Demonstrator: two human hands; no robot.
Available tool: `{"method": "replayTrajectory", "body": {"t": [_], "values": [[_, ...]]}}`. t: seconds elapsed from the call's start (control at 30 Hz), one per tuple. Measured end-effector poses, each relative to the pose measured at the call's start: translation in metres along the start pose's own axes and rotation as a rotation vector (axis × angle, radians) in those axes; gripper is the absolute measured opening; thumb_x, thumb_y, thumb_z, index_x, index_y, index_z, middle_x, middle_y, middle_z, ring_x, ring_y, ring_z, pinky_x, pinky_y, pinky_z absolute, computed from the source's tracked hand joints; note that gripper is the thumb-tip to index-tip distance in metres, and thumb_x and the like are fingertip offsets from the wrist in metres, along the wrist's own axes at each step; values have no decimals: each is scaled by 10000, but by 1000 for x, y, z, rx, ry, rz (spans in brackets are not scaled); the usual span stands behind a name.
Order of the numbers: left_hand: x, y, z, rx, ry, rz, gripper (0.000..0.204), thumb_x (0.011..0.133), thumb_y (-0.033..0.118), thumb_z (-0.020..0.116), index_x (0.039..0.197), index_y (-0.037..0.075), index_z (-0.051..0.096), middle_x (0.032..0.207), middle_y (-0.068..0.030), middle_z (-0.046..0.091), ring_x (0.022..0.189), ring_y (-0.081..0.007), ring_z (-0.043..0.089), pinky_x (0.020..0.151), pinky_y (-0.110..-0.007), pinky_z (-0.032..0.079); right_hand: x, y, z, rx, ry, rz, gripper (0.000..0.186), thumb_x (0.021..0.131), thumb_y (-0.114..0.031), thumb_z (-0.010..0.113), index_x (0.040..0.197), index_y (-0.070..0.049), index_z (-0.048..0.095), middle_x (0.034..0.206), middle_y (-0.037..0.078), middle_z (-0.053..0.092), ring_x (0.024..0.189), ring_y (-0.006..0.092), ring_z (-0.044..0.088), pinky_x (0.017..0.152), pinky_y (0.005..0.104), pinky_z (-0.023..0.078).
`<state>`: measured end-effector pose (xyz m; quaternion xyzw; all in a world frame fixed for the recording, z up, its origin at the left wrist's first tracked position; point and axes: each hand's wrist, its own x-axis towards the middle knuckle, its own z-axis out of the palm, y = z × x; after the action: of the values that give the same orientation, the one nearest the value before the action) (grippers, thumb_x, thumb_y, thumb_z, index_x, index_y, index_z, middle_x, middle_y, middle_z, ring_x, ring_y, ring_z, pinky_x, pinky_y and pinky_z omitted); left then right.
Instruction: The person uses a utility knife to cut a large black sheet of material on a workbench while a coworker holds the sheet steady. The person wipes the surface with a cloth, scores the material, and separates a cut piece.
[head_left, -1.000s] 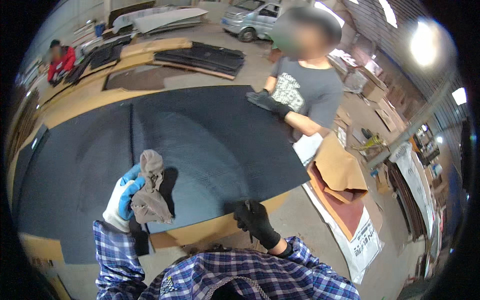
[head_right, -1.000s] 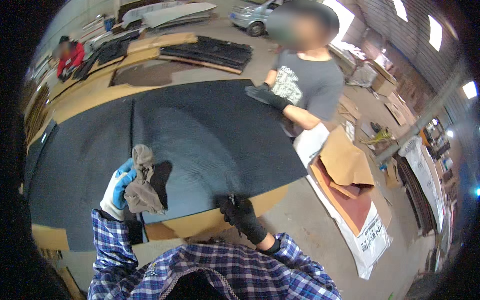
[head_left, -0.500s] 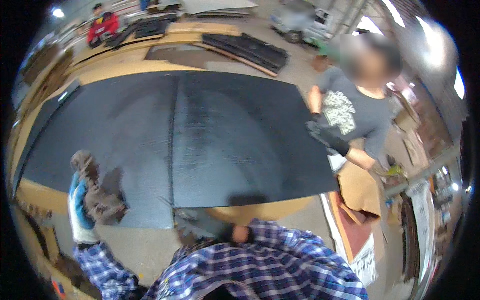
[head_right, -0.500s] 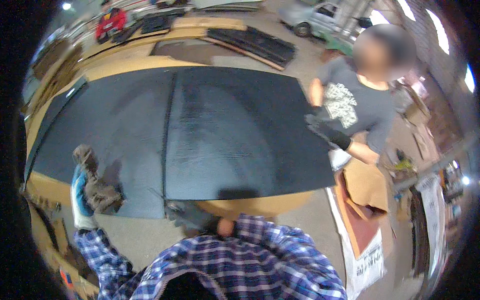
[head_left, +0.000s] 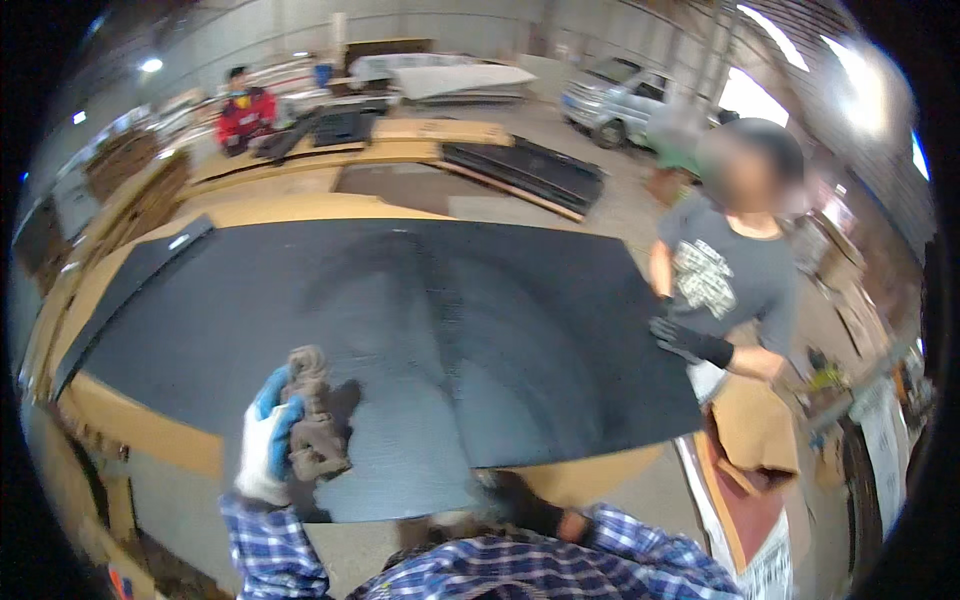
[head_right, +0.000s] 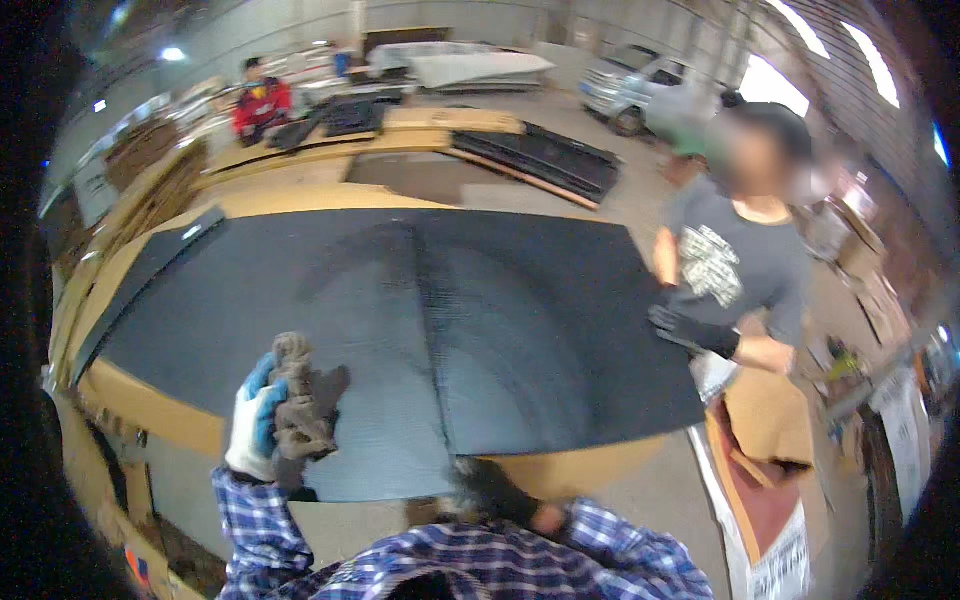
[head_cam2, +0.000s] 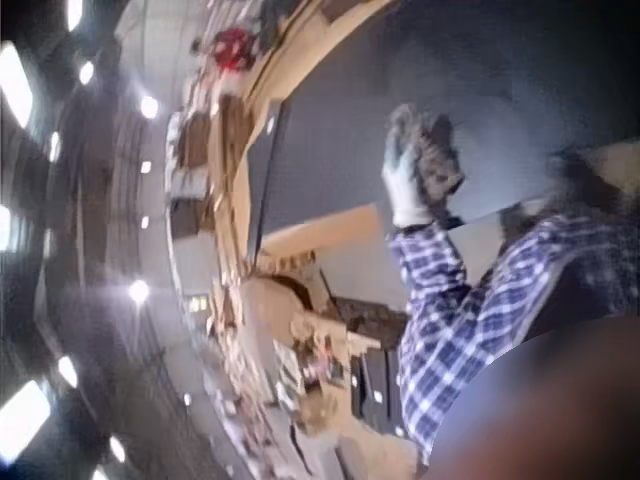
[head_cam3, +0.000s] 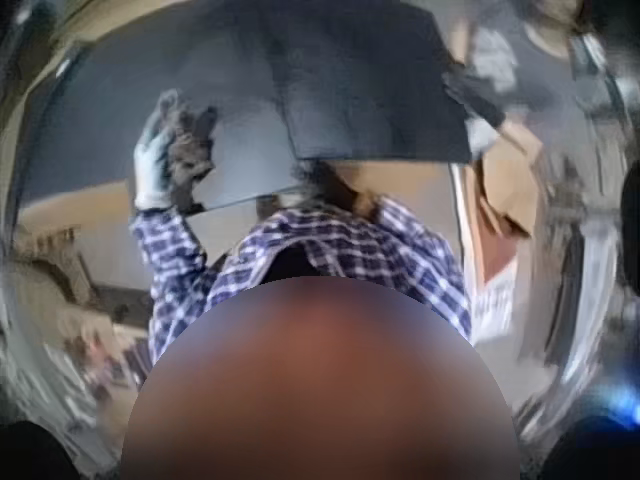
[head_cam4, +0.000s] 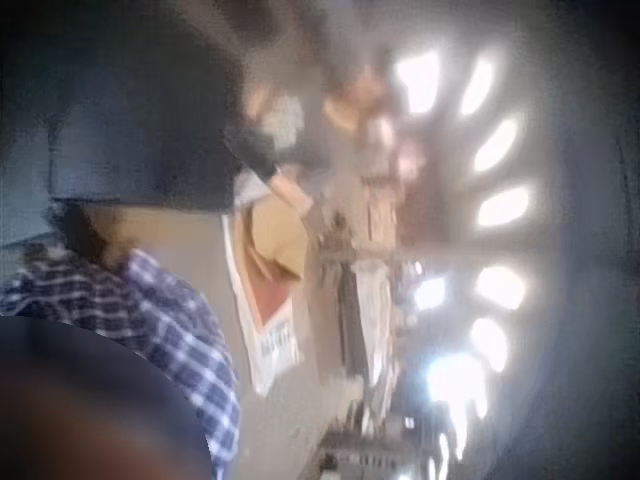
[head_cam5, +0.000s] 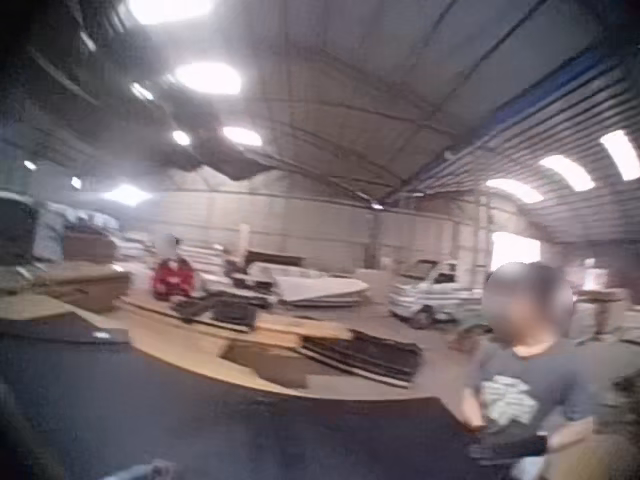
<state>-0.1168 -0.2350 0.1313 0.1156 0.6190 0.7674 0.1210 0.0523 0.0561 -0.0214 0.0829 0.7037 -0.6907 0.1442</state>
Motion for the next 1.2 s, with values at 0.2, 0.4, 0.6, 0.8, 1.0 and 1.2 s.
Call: {"method": "replayTrajectory", "body": {"t": [0.2,0.4,0.6,0.8,1.0,1.2], "values": [[12,-42,41,-119,-113,-75,600,892,157,695,1408,-34,457,1282,-148,604,1111,-213,619,945,-323,520,-104,0,-57,-222,293,107,269,963,-266,613,982,-10,691,808,92,699,609,147,666,552,296,514],[45,-100,70,472,-141,148,620,906,188,683,1432,-32,440,1441,-171,506,1328,-261,482,1114,-360,375,-143,-25,-87,30,571,-100,144,932,-125,666,1035,-36,621,817,47,665,647,103,620,553,220,478],[65,-114,88,1262,-114,496,639,868,352,647,1381,0,499,1375,-216,528,1276,-382,489,1113,-469,333,-118,-42,-116,-147,498,-180,192,989,-196,581,1077,-31,622,777,39,610,637,95,546,581,254,456],[67,-118,83,1241,-67,472,649,867,335,670,1404,23,480,1367,-195,532,1280,-357,477,1113,-453,333,-60,-72,-130,-879,391,-559,305,992,-189,561,1251,-36,616,1092,177,693,911,309,683,782,340,527],[72,-116,79,1215,-74,316,669,868,346,678,1442,75,466,1436,-178,494,1350,-352,424,1134,-444,339,55,-86,-162,-1098,323,-580,257,945,-123,568,1178,-60,655,1140,205,661,1009,384,645,844,422,515],[66,-109,82,1150,-39,299,673,859,356,668,1426,49,475,1424,-197,497,1352,-365,422,1137,-453,338,156,-105,-180,-1153,346,-778,221,897,-72,577,1094,-62,676,1053,206,673,963,397,638,829,447,509]]}}
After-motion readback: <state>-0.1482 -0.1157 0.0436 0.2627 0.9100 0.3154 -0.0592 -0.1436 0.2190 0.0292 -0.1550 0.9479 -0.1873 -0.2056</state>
